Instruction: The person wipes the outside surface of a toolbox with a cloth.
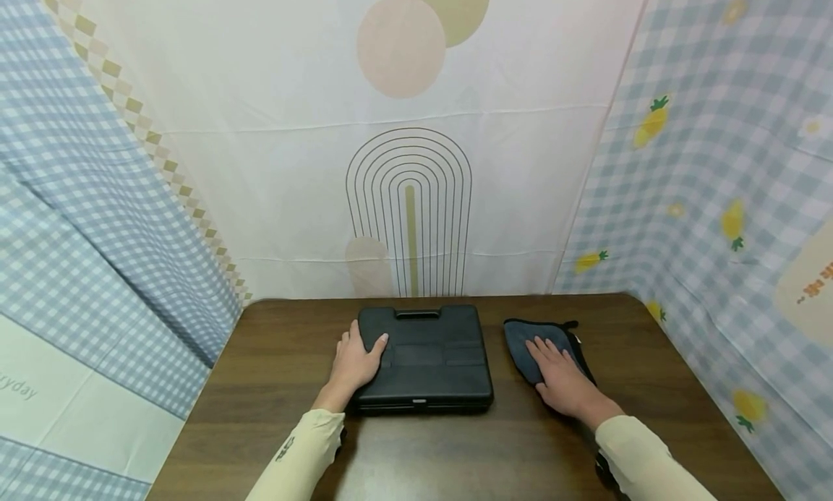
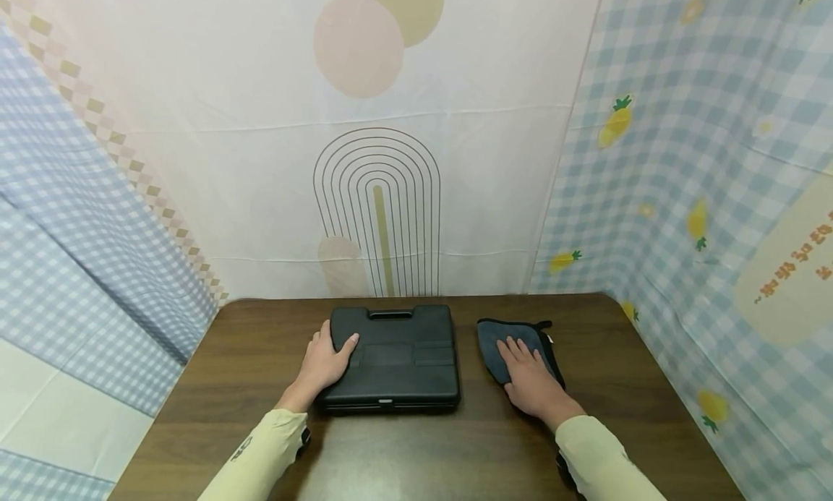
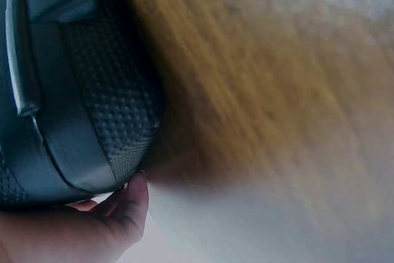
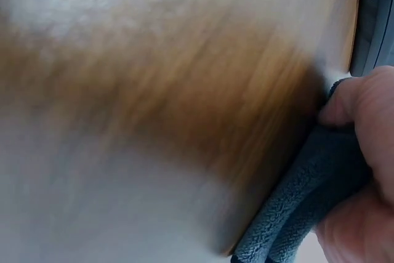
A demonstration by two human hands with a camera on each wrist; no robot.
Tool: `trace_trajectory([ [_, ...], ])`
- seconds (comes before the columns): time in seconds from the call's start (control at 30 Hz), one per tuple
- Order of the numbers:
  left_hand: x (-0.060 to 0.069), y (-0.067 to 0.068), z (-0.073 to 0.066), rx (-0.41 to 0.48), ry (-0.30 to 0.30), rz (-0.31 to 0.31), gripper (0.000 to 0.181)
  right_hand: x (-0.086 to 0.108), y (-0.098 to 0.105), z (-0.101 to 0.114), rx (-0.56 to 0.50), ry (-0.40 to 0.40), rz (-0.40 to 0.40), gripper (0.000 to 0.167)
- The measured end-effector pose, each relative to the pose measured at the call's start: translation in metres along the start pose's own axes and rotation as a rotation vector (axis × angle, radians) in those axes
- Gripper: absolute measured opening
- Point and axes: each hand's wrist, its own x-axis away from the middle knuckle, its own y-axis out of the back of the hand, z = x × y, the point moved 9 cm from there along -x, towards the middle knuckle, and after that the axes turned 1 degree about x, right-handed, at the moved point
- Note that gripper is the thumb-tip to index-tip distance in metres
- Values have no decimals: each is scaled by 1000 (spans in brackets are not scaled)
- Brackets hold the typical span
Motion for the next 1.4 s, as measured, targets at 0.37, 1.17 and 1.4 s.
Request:
trace_trajectory([
  [0.37, 0, 0, 0, -4, 3, -1, 89, 1, 6, 4, 60, 19, -118, 74],
  [1.17, -2, -3, 0, 2, 12, 2, 90, -21, 68, 46, -564, -75, -455, 50],
  [1.4, -2, -1, 3, -2, 13, -12, 90, -28, 67, 59, -589, -71, -466, 47],
])
